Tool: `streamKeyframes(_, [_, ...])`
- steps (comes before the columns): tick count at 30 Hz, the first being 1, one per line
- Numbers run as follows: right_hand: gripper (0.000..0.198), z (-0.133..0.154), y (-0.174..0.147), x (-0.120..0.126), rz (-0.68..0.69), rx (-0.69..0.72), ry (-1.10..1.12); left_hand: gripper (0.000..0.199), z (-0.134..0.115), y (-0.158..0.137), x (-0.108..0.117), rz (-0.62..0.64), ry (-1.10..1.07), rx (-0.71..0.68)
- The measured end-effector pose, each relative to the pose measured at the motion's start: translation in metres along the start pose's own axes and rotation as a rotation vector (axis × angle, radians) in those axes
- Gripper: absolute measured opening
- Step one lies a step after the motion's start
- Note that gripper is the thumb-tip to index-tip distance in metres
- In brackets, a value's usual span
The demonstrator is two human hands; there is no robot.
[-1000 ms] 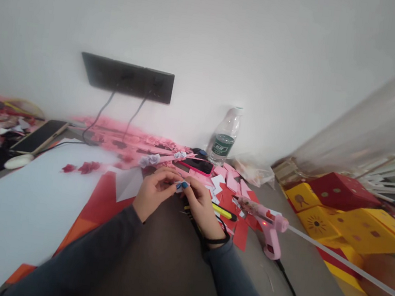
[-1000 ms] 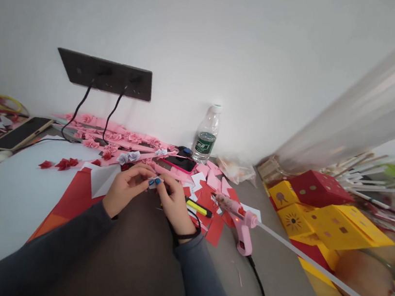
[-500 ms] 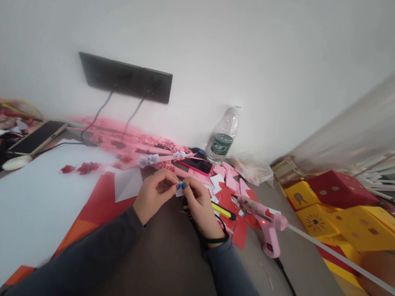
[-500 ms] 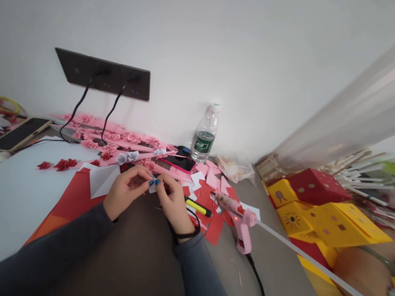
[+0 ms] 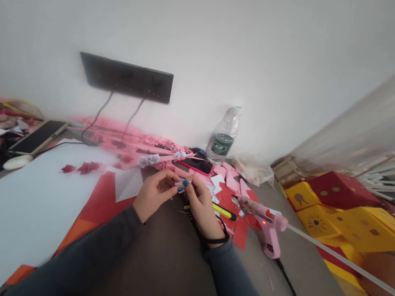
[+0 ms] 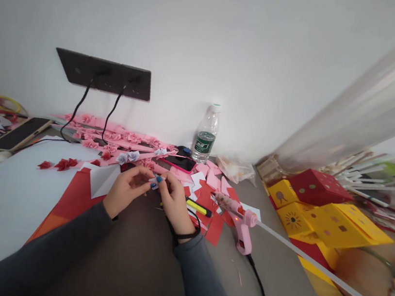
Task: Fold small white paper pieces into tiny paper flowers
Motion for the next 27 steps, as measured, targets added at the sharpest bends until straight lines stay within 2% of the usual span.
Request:
streamKeyframes(3, [0.039, -0.001, 0.0, 0.0, 0.005, 0.0, 0.016, 0.005, -0.003, -0.001, 0.001, -0.016, 0.057, -0.105])
streamKeyframes(9, [0.038, 0.001, 0.0, 0.0, 0.021, 0.011, 0.001, 0.014, -0.023, -0.005, 0.004, -0.044, 0.466, -0.471])
streamKeyframes(12, [0.038, 0.001, 0.0, 0.0, 0.027, 0.017, -0.01, 0.015, -0.027, -0.007, 0.003, -0.036, 0.568, -0.565])
streamKeyframes(14, [0.038, 0.001, 0.0, 0.0, 0.016, 0.019, -0.005, 0.015, -0.027, -0.007, 0.003, -0.021, 0.551, -0.567])
streamKeyframes(17, [0.04, 0.0, 0.0, 0.0, 0.004, 0.013, 0.011, 0.011, -0.021, -0.004, 0.003, 0.001, 0.343, -0.404])
streamKeyframes(23, [0.041, -0.001, 0.0, 0.0, -0.009, -0.007, 0.03, 0.026, -0.004, 0.002, 0.002, 0.046, -0.26, 0.143])
streamKeyframes(25, [0.04, -0.003, 0.0, 0.001, -0.035, -0.012, 0.05, 0.036, -0.002, 0.003, 0.0, 0.067, -0.363, 0.258])
streamKeyframes(27, [0.04, -0.004, 0.0, 0.002, -0.057, -0.027, 0.073, 0.037, 0.0, 0.003, -0.002, 0.106, -0.397, 0.336])
Point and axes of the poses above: each hand's wrist, its own y-axis towards the middle knuckle, its own x-axis out of the back of the hand, z = x × y, the point moved 3 cm from there along y, towards the middle knuckle, and after that the axes turned 10 degrees about x, right-handed, at the moved point
